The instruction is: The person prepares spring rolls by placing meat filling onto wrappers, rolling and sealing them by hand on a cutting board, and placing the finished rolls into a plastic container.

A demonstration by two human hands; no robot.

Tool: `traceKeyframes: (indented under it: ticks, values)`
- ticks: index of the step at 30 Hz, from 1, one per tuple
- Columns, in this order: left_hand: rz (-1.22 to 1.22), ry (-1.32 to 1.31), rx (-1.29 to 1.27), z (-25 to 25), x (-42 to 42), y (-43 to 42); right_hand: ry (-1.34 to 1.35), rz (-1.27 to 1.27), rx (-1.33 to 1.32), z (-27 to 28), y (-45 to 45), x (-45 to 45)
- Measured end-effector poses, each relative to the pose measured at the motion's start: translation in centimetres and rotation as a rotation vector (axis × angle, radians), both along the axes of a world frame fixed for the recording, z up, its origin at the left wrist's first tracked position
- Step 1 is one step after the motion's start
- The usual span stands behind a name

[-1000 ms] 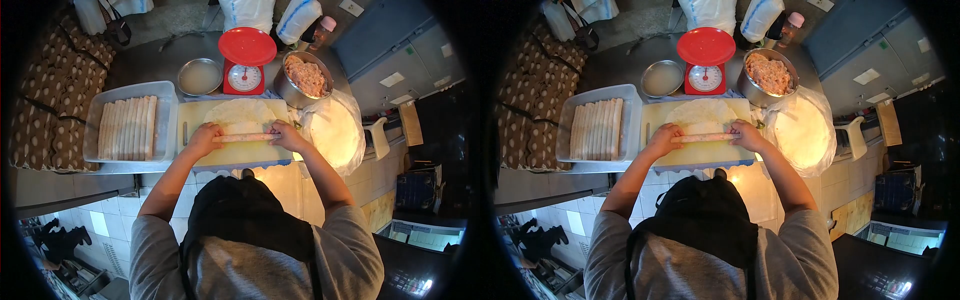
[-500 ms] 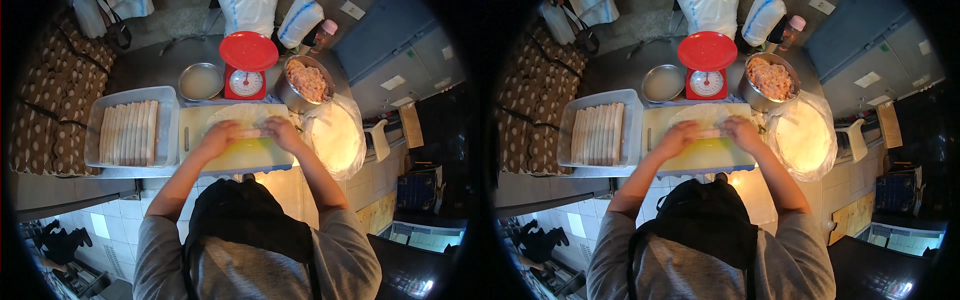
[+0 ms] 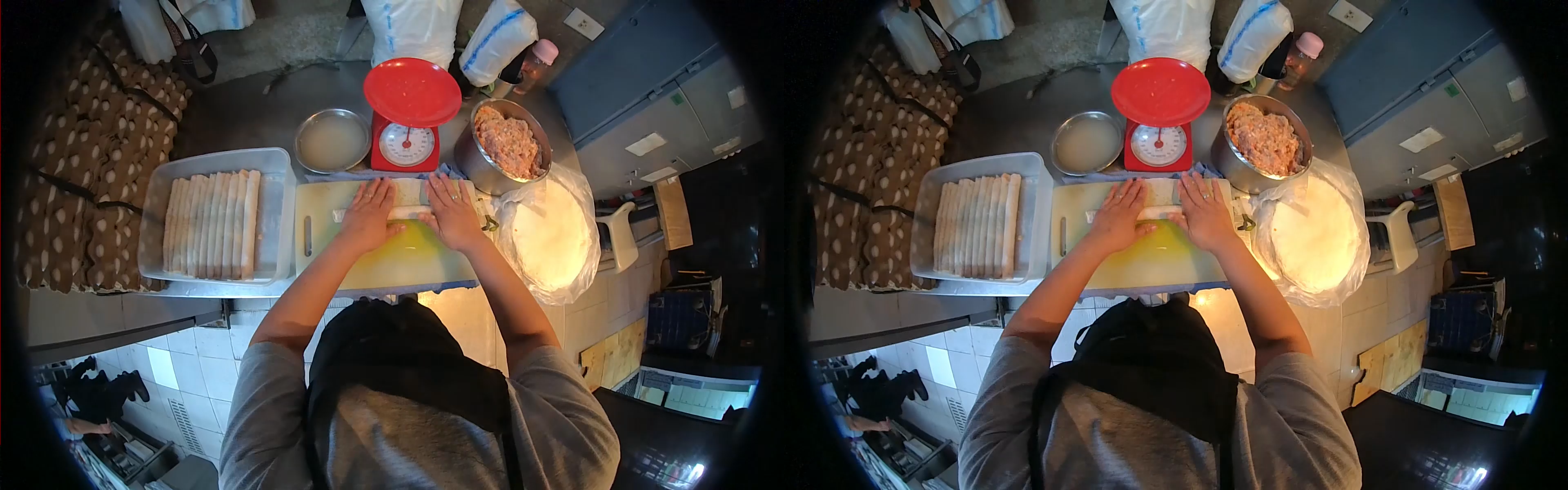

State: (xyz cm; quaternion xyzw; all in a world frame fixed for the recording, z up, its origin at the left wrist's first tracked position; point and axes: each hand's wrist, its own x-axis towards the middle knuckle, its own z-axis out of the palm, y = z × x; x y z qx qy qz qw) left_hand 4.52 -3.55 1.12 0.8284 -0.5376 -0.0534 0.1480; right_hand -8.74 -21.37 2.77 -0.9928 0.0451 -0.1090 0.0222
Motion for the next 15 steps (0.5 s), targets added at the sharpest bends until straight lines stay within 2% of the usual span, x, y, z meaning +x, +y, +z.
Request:
traceKeyframes:
  ticks: [1, 2, 5, 7, 8, 15]
  values:
    - [0.020, -0.013, -0.011, 0.3, 0.5, -0.3, -0.022, -0.009, -0.019, 0.0, -0.4, 0.6]
    - [0.018, -0.073, -0.167, 0.4, 0.4, -0.1, -0.019, -0.002, 0.028, 0.0, -0.5, 0.4]
    - [-0.108, 0.053, -0.286, -1.0, -1.1, 1.8, -0.026, 0.063, 0.120, 0.4, 0.6, -1.7]
    - [-0.087, 0.009, -0.412, -1.3, -1.7, 2.1, -0.050, 0.153, 0.119, -0.2, 1.4, -3.3]
    - [-0.077, -0.010, -0.473, -1.6, -2.1, 2.2, -0.155, 0.150, 0.126, -0.6, 1.4, -3.2]
    - [0.012, 0.036, -0.438, -1.8, 0.1, 1.6, -0.173, 0.083, 0.202, -1.5, -0.7, -1.7]
